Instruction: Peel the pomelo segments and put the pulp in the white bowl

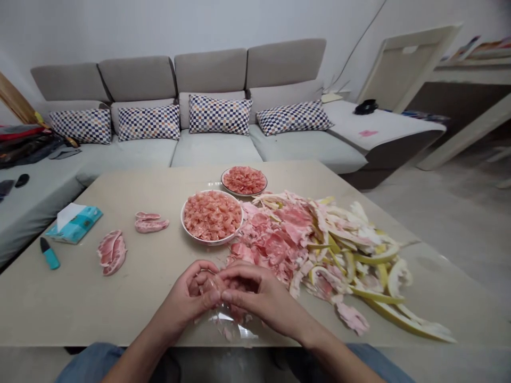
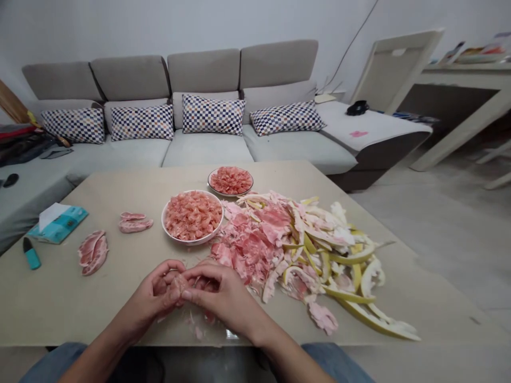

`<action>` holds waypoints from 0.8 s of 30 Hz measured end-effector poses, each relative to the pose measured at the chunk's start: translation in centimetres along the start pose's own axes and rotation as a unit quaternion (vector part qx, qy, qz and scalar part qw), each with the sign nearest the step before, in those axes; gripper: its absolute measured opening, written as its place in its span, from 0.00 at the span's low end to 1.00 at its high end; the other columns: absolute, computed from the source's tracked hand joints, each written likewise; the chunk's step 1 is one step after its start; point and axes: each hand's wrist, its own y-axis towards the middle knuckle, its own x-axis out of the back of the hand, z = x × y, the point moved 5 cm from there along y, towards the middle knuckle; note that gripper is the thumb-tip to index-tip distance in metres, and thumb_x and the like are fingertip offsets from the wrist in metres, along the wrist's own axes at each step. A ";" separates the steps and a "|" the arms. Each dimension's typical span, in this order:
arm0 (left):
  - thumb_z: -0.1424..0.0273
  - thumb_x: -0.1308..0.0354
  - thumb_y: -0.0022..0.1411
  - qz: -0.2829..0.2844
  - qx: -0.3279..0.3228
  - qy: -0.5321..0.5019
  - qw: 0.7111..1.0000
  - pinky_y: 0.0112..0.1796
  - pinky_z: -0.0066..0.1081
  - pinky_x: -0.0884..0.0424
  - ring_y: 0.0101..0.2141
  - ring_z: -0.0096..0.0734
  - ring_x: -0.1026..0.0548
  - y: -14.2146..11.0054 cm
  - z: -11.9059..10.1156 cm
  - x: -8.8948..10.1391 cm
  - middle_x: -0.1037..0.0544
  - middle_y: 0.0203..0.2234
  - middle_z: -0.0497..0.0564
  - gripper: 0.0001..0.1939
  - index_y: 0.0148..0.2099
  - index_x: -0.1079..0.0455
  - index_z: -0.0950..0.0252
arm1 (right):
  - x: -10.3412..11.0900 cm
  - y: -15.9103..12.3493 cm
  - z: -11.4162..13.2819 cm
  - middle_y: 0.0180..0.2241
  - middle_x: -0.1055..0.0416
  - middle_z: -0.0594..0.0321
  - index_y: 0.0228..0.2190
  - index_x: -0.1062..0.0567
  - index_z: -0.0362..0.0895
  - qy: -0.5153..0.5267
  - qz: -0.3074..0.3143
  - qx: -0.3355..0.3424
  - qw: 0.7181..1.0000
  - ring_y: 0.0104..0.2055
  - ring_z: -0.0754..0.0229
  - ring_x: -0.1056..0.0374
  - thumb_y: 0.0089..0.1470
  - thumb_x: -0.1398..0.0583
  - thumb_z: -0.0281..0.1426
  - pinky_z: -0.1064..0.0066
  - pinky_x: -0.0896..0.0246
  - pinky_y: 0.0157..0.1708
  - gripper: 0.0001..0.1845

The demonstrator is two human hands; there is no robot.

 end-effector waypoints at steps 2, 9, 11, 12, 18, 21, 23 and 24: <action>0.66 0.31 0.48 -0.008 -0.008 0.014 1.000 0.34 0.27 0.36 0.32 0.29 0.28 0.0 -0.1 0.1 0.25 0.31 0.48 0.22 0.43 0.34 0.62 | -0.2 0.0 -0.4 0.38 0.27 0.61 0.36 0.21 0.47 0.035 -0.002 -0.012 0.999 0.26 0.66 0.33 0.49 0.35 0.38 0.74 0.36 0.25 0.12; 0.67 0.32 0.49 -0.076 -0.027 0.099 0.992 0.28 0.23 0.41 0.25 0.24 0.36 -0.1 -0.4 1.1 0.31 0.23 0.43 0.13 0.36 0.31 0.64 | -0.8 0.2 -2.2 0.20 0.33 0.69 0.35 0.26 0.44 0.164 0.015 -0.075 0.983 0.16 0.68 0.39 0.49 0.36 0.43 0.75 0.40 0.18 0.16; 0.67 0.33 0.50 -0.075 -0.023 0.096 0.992 0.29 0.23 0.42 0.25 0.24 0.36 -0.1 -0.5 1.1 0.31 0.23 0.43 0.13 0.36 0.31 0.63 | -0.9 0.2 -2.3 0.21 0.33 0.68 0.35 0.27 0.44 0.186 0.019 -0.083 0.979 0.18 0.68 0.37 0.48 0.36 0.44 0.76 0.40 0.17 0.18; 0.66 0.33 0.50 -0.072 -0.019 0.093 0.993 0.29 0.23 0.42 0.25 0.24 0.36 -0.2 -0.5 1.0 0.31 0.23 0.43 0.13 0.36 0.31 0.64 | -0.9 0.2 -2.3 0.22 0.32 0.68 0.35 0.28 0.44 0.191 0.023 -0.087 0.977 0.19 0.67 0.36 0.48 0.36 0.44 0.77 0.41 0.17 0.19; 0.67 0.32 0.49 -0.053 -0.004 0.076 0.996 0.29 0.23 0.42 0.26 0.24 0.36 -0.1 -0.5 0.6 0.31 0.23 0.43 0.13 0.35 0.32 0.64 | -1.1 0.2 -2.1 0.25 0.32 0.67 0.38 0.28 0.44 0.184 0.029 -0.087 0.979 0.24 0.67 0.35 0.47 0.34 0.43 0.79 0.39 0.19 0.20; 0.68 0.32 0.49 -0.055 -0.002 0.073 0.996 0.30 0.23 0.40 0.27 0.25 0.34 -0.1 -0.4 0.8 0.29 0.24 0.44 0.13 0.36 0.31 0.63 | -1.0 0.2 -2.4 0.23 0.32 0.67 0.34 0.28 0.43 0.203 0.019 -0.099 0.974 0.23 0.66 0.35 0.45 0.34 0.44 0.78 0.39 0.18 0.20; 0.68 0.32 0.50 -0.057 0.000 0.072 0.996 0.31 0.24 0.40 0.27 0.25 0.34 -0.1 -0.3 0.9 0.29 0.25 0.45 0.13 0.37 0.31 0.63 | -1.0 0.2 -2.7 0.25 0.30 0.65 0.35 0.29 0.44 0.224 0.014 -0.105 0.969 0.24 0.65 0.33 0.45 0.33 0.45 0.78 0.39 0.18 0.21; 0.68 0.33 0.50 -0.055 0.001 0.072 0.996 0.30 0.23 0.40 0.27 0.25 0.34 -0.2 -0.3 0.9 0.29 0.25 0.45 0.13 0.37 0.31 0.63 | -1.0 0.2 -2.8 0.27 0.30 0.64 0.35 0.29 0.44 0.234 0.012 -0.108 0.966 0.25 0.65 0.33 0.45 0.34 0.46 0.78 0.39 0.18 0.22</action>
